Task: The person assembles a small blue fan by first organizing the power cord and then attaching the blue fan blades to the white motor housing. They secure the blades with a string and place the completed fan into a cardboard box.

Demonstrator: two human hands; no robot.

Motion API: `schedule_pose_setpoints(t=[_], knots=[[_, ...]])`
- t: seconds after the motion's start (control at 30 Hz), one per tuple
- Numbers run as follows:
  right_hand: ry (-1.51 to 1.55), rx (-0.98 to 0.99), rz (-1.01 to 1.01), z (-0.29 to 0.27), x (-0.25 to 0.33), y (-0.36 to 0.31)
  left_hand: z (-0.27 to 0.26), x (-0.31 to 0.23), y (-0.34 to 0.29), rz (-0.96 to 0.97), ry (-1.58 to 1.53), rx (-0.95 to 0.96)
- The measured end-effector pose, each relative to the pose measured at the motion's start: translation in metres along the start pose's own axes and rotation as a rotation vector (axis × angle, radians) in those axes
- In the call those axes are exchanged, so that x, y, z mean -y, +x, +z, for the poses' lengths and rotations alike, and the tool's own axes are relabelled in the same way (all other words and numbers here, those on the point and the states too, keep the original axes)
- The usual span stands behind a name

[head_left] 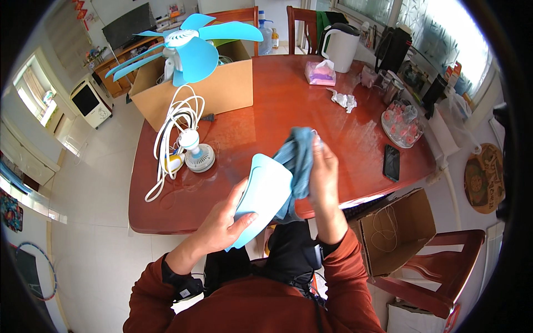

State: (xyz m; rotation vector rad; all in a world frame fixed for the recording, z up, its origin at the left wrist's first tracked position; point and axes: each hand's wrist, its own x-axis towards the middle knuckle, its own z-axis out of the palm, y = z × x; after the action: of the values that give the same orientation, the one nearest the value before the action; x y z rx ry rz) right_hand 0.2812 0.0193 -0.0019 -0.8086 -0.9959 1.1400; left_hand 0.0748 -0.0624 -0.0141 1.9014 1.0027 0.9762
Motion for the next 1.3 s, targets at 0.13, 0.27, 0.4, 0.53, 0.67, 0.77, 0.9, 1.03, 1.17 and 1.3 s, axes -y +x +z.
schedule_pose_setpoints(t=[0.13, 0.27, 0.4, 0.53, 0.67, 0.77, 0.9, 1.03, 1.17, 1.3], knots=[[-0.026, 0.196, -0.015, -0.005, 0.017, -0.011, -0.001, 0.005, 0.001, 0.018, -0.187, -0.040], [-0.516, 0.261, -0.177, 0.007, 0.009, -0.020, -0.001, 0.005, 0.012, -0.025, -0.162, -0.006], [-0.392, 0.045, -0.082, 0.001, -0.001, 0.001, -0.001, 0.008, 0.025, 0.021, -0.190, -0.023], [-0.368, -0.273, -0.197, -0.053, 0.024, 0.045, -0.011, 0.014, 0.023, -0.190, -0.338, -0.043], [-0.454, -0.220, -0.256, -0.122, 0.036, 0.076, -0.008, 0.021, 0.028, -0.347, -0.770, -0.185], [-1.077, -0.303, -0.346, -0.153, 0.020, 0.093, -0.002, 0.027, 0.034, -0.391, -0.770, -0.261], [-1.641, -0.219, -0.544, -0.139, 0.001, 0.061, 0.006, 0.034, 0.038, -0.411, -0.689, -0.335], [-0.720, 0.326, -0.089, -0.063, -0.016, -0.002, 0.015, 0.037, 0.041, -0.442, -0.650, -0.324], [-0.593, 0.435, 0.130, -0.010, -0.028, -0.030, 0.024, 0.037, 0.043, -0.482, -0.573, -0.287], [-0.337, 0.349, 0.438, -0.008, -0.023, -0.024, 0.023, 0.037, 0.037, -0.347, -0.768, -0.276]])
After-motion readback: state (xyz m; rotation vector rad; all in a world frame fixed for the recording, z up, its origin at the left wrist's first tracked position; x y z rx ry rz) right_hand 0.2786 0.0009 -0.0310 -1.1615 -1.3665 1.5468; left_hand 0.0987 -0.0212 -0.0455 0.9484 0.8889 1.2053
